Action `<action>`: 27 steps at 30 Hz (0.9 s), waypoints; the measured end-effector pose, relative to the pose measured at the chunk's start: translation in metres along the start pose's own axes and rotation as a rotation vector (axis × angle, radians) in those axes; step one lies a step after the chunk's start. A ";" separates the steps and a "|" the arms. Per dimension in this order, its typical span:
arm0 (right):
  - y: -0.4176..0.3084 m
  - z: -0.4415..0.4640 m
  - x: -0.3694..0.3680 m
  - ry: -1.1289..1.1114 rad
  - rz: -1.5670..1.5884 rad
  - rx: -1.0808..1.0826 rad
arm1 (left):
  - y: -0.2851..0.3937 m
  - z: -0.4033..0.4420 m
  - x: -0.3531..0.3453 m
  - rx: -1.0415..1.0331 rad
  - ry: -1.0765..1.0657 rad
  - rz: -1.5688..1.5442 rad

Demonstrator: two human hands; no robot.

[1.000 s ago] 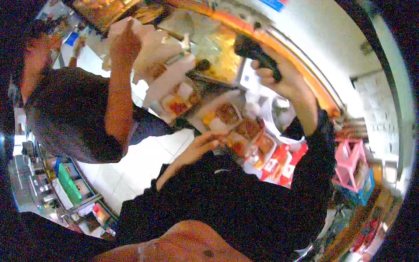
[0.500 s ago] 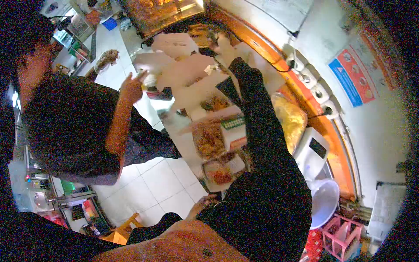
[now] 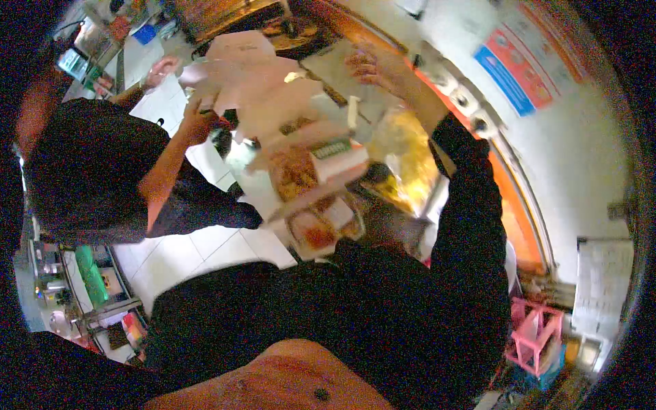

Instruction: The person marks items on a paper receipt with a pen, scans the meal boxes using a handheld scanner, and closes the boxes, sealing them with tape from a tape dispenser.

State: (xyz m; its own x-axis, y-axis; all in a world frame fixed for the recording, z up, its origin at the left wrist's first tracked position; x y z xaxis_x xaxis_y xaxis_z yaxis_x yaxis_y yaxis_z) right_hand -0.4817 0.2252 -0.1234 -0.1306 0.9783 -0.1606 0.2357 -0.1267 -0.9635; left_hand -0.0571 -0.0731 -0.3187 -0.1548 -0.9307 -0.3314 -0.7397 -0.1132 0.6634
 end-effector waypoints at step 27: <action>0.538 -1.133 -0.008 0.887 -0.649 -0.909 | -0.382 -0.151 -0.373 -0.143 -1.216 1.459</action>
State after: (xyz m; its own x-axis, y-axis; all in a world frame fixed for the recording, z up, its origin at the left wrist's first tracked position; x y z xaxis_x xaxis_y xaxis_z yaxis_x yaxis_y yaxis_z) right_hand 0.7373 0.3343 -0.3978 0.1032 0.6412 0.7604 0.9382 0.1911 -0.2885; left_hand 0.3822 0.2650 -0.3475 -0.8780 0.3919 0.2748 0.4158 0.3398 0.8436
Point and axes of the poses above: each hand's wrist, its own z-axis towards the middle knuckle, its own x-axis out of the back of the hand, y = z × x, the point moved 6 cm from there along z, towards the middle knuckle, and after that the axes turned 5 degrees about y, right-handed, at the moved point
